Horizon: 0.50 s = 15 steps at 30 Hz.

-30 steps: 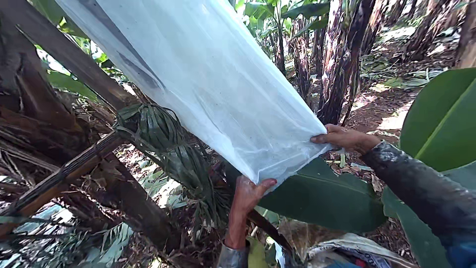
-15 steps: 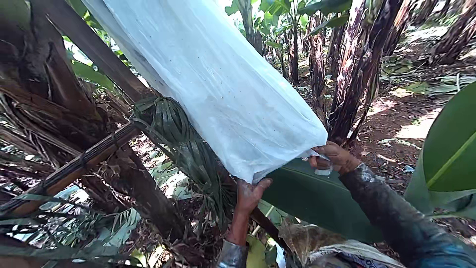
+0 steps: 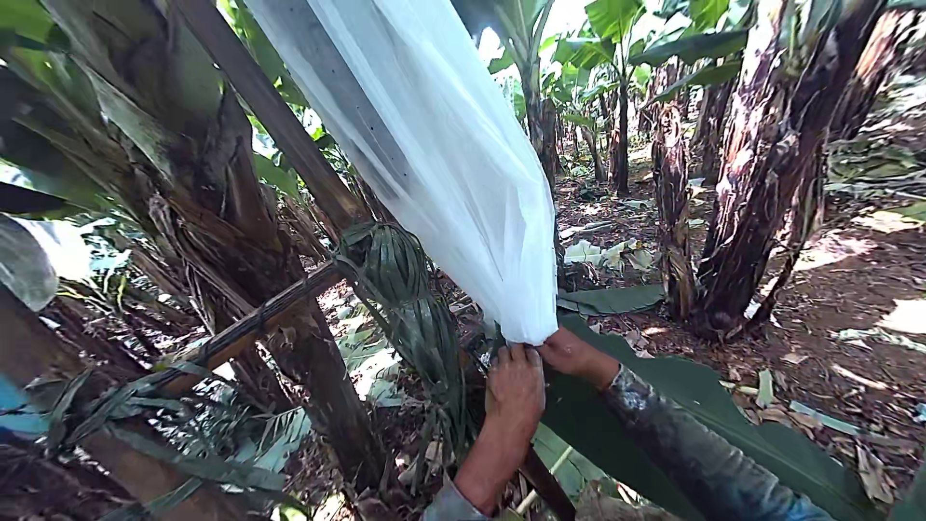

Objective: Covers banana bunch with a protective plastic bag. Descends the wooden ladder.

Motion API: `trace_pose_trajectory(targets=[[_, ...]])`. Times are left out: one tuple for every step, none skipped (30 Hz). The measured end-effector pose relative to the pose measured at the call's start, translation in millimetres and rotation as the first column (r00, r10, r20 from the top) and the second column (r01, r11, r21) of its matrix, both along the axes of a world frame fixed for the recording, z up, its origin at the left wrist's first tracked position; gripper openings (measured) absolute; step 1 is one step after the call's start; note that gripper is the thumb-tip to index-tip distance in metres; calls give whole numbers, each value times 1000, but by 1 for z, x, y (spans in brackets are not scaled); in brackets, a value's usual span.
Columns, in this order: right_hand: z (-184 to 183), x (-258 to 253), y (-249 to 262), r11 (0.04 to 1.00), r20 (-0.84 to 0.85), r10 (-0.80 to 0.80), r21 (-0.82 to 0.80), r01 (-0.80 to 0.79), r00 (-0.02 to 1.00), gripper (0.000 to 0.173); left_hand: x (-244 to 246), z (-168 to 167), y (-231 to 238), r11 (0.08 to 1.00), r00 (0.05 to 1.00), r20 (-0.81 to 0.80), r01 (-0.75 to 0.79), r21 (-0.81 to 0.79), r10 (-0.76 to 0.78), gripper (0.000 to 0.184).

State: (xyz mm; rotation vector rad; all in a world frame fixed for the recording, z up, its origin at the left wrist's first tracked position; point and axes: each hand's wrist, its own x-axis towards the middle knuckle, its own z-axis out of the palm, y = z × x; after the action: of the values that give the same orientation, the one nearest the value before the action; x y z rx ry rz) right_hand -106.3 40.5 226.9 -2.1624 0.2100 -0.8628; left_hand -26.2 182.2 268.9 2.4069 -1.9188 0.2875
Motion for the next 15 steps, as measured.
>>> trace_pose_trajectory(targets=[[10,-1,5,1000,-59,-8,-30,6,998,28,3,-2,4,980,981,166,129,-153,-103,23],[19,-2,9,999,-113,-1,-42,-4,994,31,10,-2,7,930,926,329,273,-247,-185,18],[24,-1,9,998,-150,28,-59,-37,988,34,18,0,10,878,853,466,392,-274,-235,21],[22,2,4,991,-160,66,-102,-83,985,35,26,4,12,846,785,555,472,-250,-274,31],[20,6,0,981,-136,94,-157,-115,986,35,33,10,13,829,743,584,522,-201,-327,42],[20,9,-1,968,-86,116,-212,-132,990,32,41,17,12,817,723,570,558,-147,-391,41],[22,12,-4,959,-92,150,-230,-167,985,29,50,23,10,807,727,511,581,-103,-458,28],[26,15,-7,959,-132,191,-188,-214,973,26,60,28,6,812,753,430,579,-73,-499,19],[29,16,-9,968,-158,224,-80,-239,962,21,69,33,3,825,783,361,562,-64,-506,17],[26,15,-9,969,-124,241,90,-231,963,18,77,37,1,840,808,318,539,-59,-496,17],[18,12,-7,928,-24,249,292,-231,968,20,83,41,0,856,830,282,514,-54,-481,19],[6,9,-3,848,117,220,467,-249,968,20,87,43,-1,877,856,245,479,-39,-456,22],[-4,7,4,806,221,148,538,-247,964,23,89,45,-2,898,882,202,439,-21,-426,24],[-12,7,12,846,279,61,495,-198,958,26,88,46,-4,917,907,151,398,-5,-393,26],[-20,9,20,929,299,-16,357,-96,954,31,85,47,-5,936,929,116,353,7,-351,28]])
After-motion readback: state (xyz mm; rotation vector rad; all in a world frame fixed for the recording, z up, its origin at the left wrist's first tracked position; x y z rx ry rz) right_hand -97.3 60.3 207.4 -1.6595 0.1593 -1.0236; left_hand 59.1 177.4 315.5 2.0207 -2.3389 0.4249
